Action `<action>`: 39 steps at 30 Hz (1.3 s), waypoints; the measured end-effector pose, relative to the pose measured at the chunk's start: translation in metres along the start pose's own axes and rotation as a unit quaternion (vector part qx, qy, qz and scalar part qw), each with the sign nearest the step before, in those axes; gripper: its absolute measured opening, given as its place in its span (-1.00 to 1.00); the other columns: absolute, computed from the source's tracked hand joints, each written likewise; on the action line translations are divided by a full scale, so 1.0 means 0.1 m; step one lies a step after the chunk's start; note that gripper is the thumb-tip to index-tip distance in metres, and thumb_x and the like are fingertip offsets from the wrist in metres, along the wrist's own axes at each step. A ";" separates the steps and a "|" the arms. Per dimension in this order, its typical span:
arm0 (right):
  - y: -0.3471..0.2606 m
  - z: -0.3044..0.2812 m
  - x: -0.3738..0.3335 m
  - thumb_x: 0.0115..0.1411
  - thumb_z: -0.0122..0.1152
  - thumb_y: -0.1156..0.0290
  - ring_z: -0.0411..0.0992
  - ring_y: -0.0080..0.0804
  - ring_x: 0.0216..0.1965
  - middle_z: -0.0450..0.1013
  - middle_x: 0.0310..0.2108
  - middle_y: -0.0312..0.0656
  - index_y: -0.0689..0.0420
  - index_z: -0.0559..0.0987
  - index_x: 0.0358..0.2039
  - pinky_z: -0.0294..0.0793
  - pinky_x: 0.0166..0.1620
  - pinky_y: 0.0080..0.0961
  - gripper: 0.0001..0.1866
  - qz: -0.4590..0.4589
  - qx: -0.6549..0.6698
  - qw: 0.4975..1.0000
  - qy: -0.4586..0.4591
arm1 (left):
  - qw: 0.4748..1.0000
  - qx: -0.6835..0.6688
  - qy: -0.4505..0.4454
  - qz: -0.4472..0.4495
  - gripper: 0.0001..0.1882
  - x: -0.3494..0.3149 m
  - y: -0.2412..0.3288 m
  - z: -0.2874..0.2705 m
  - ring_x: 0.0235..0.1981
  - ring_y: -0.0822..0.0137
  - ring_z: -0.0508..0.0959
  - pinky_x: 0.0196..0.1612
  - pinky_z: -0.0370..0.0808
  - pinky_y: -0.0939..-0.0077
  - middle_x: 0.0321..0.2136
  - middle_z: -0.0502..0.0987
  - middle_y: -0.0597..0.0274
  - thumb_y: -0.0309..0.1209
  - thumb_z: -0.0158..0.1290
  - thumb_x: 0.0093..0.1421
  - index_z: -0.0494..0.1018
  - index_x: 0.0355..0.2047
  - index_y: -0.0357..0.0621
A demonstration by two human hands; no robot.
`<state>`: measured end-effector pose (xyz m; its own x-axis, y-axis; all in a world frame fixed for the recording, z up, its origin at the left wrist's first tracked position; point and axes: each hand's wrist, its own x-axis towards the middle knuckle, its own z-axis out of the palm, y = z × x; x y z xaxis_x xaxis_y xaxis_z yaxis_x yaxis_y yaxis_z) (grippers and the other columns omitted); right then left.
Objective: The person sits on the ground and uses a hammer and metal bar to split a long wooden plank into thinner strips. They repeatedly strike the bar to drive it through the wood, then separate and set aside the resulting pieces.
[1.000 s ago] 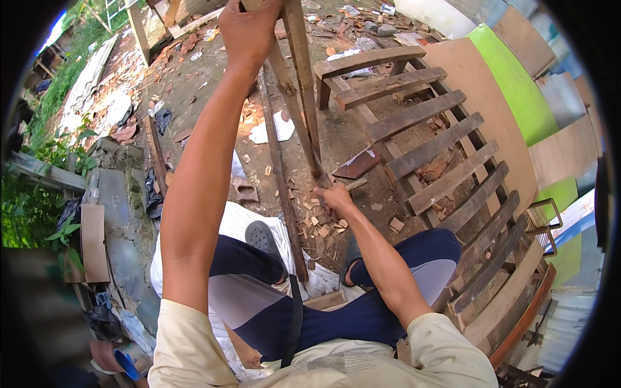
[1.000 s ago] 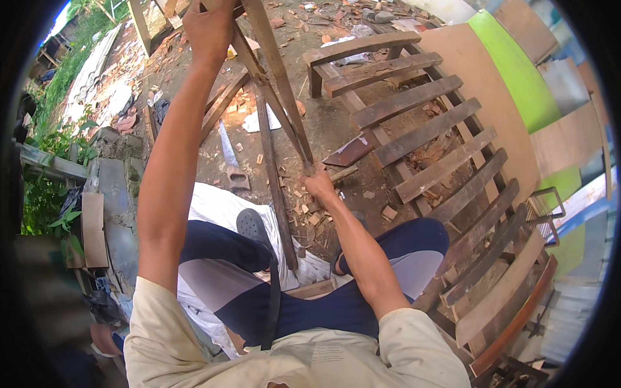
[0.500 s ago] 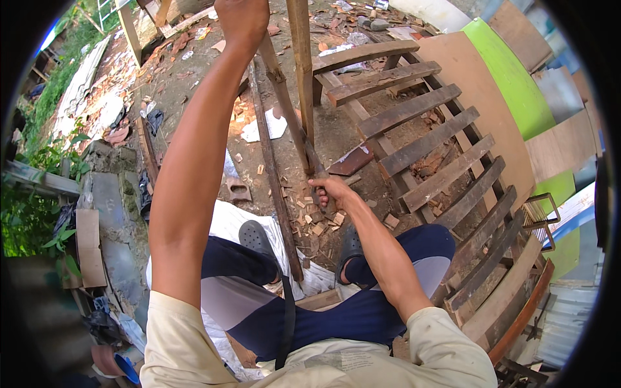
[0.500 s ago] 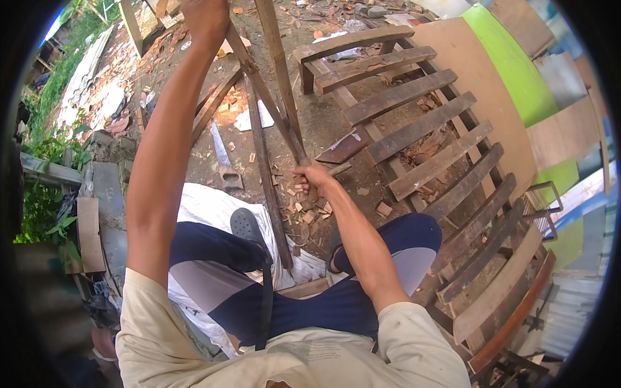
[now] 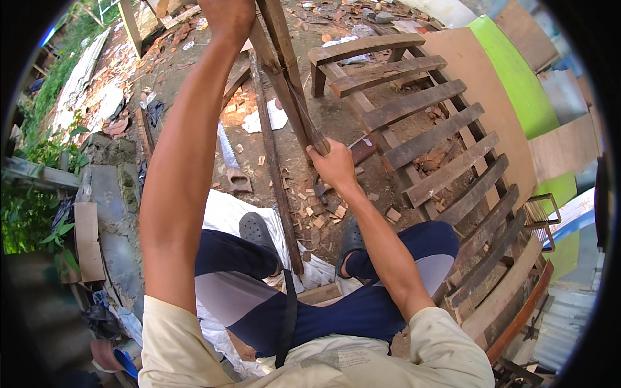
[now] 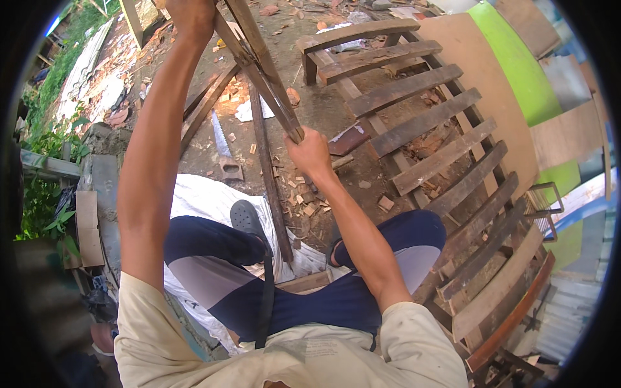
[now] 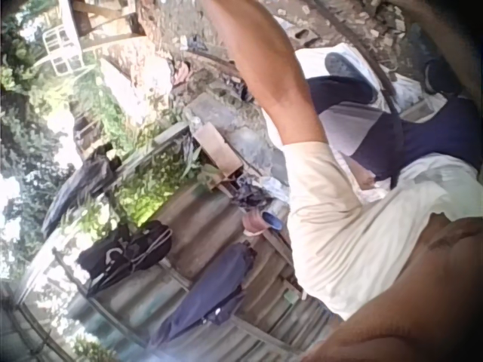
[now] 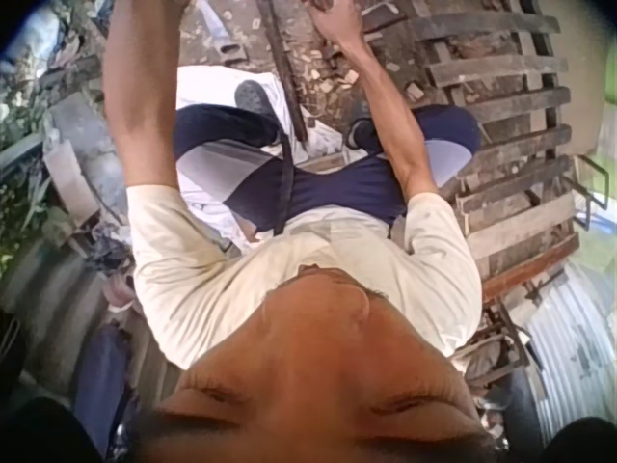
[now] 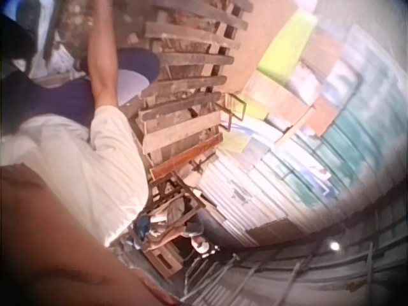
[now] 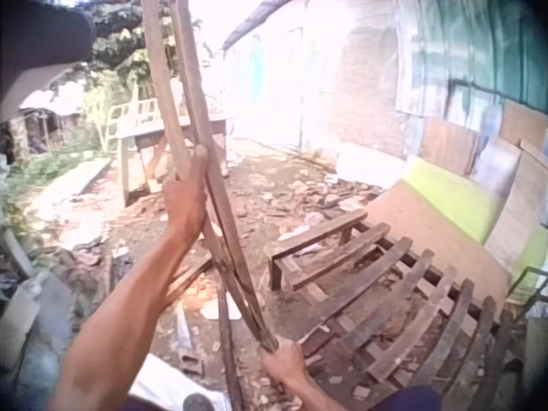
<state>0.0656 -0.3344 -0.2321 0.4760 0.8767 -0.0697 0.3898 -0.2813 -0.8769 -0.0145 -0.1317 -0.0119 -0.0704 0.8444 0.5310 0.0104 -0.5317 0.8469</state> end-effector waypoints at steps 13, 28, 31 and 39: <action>2.07 0.78 -0.08 0.04 0.25 0.38 0.38 -0.29 -0.70 0.38 -0.67 -0.10 0.32 0.49 -0.55 0.34 -0.60 -0.27 -0.76 0.331 0.056 0.927 -0.166 | 0.999 -0.033 0.022 0.019 -0.39 0.11 -0.14 0.01 -0.59 0.42 0.30 -0.50 0.23 0.41 -0.67 0.30 0.35 0.21 0.09 0.18 0.50 -0.43 -0.21; 2.04 0.61 -0.04 0.16 0.16 0.43 0.13 -0.51 -0.76 0.14 -0.74 -0.36 0.07 0.28 -0.62 0.26 -0.60 -0.38 -0.71 0.441 0.293 0.804 -0.270 | 0.998 0.030 0.014 0.052 -0.25 0.25 -0.21 0.15 -0.40 0.30 0.39 -0.29 0.33 0.32 -0.47 0.44 0.18 0.29 0.03 0.16 0.55 -0.27 -0.31; 2.11 0.53 -0.02 0.17 0.16 0.43 0.14 -0.51 -0.76 0.15 -0.74 -0.36 0.09 0.31 -0.61 0.26 -0.60 -0.38 -0.73 0.453 0.323 0.775 -0.299 | 0.997 -0.003 -0.030 0.076 -0.23 0.13 -0.09 0.17 -0.24 0.18 0.44 -0.10 0.34 0.25 -0.31 0.52 0.01 0.26 0.06 0.16 0.55 -0.20 -0.36; 2.08 0.62 -0.22 0.02 0.30 0.39 0.34 -0.43 -0.75 0.38 -0.73 -0.19 0.27 0.46 -0.67 0.30 -0.66 -0.39 -0.73 0.308 0.024 0.941 -0.139 | 0.995 -0.027 -0.010 0.100 -0.21 0.06 -0.15 0.31 -0.26 0.24 0.48 -0.13 0.38 0.32 -0.31 0.57 -0.01 0.27 0.04 0.16 0.57 -0.18 -0.38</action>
<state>0.0872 -0.3883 -0.4424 0.3727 0.6235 -0.6873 0.0676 -0.7570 -0.6500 0.0160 -0.1167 -0.0211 -0.0532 0.7224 0.6895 -0.0319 -0.6913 0.7219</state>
